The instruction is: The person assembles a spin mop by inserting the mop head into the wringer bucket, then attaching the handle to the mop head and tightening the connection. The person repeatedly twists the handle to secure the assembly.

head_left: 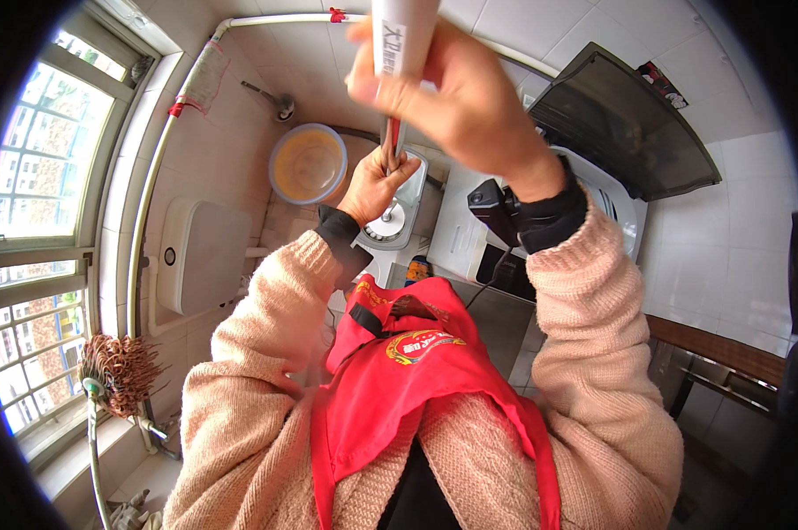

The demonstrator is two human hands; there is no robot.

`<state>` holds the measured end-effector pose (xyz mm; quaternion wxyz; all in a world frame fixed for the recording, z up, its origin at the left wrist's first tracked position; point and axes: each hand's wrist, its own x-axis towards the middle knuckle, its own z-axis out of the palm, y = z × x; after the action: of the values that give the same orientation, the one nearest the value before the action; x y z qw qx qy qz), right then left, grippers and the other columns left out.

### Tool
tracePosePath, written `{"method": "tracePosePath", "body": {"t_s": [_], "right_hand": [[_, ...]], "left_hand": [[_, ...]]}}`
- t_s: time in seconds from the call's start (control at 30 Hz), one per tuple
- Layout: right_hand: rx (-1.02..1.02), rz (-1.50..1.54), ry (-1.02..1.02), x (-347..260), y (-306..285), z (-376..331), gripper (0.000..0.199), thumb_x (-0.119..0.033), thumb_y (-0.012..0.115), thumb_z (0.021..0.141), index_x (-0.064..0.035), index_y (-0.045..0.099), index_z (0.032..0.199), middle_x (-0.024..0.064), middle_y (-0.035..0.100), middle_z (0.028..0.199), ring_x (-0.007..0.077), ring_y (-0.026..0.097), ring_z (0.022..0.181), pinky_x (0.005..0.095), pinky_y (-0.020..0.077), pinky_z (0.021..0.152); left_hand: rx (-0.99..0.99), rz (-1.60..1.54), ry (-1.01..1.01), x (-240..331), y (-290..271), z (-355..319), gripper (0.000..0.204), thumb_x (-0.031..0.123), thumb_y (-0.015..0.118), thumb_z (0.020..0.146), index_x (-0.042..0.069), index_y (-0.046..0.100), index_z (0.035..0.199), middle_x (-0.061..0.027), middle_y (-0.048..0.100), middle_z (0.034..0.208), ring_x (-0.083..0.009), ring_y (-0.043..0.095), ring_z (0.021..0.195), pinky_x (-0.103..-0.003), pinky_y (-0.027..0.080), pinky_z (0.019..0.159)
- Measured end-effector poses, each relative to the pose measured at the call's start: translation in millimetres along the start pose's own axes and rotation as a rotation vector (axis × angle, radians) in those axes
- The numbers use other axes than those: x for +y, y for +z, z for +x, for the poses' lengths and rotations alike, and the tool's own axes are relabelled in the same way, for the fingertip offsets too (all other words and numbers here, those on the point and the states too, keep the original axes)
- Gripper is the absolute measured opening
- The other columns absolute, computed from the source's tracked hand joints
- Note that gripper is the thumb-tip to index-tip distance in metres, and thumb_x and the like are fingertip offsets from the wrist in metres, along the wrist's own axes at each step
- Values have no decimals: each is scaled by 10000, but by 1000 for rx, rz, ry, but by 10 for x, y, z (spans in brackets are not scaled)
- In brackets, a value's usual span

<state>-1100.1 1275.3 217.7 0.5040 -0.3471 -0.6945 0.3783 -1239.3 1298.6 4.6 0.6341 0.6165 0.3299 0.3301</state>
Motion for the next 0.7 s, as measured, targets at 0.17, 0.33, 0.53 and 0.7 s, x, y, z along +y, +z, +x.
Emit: {"method": "tracePosePath", "body": {"t_s": [0.17, 0.33, 0.53, 0.7], "right_hand": [[132, 268, -257, -399, -132, 384, 191, -195, 741, 890, -42, 627, 880, 8, 607, 699, 84, 570, 586, 227, 464, 534], [256, 269, -329, -474, -46, 416, 249, -207, 740, 893, -73, 606, 733, -13, 556, 577, 58, 506, 463, 209, 411, 433], [297, 341, -335, -411, 111, 343, 220, -127, 728, 886, -61, 615, 709, -18, 532, 524, 50, 441, 410, 223, 335, 399], [251, 366, -222, -399, 112, 317, 207, -44, 711, 871, -56, 589, 704, -29, 537, 560, 33, 447, 460, 216, 325, 436]], "left_hand": [[12, 145, 20, 41, 146, -55, 246, 192, 686, 944, 68, 521, 810, 54, 448, 731, -60, 407, 704, -253, 391, 623], [-91, 250, -37, 351, 53, -66, 337, 285, 724, 898, 38, 497, 877, -37, 477, 762, -147, 450, 732, -316, 437, 698], [-45, 53, 45, 840, 193, -132, 296, 226, 735, 895, 24, 519, 898, 28, 452, 731, -68, 400, 711, -257, 398, 621], [-71, -6, 78, 869, 179, -85, 255, 160, 714, 920, 52, 499, 836, 69, 445, 736, -50, 377, 695, -233, 376, 600]]}}
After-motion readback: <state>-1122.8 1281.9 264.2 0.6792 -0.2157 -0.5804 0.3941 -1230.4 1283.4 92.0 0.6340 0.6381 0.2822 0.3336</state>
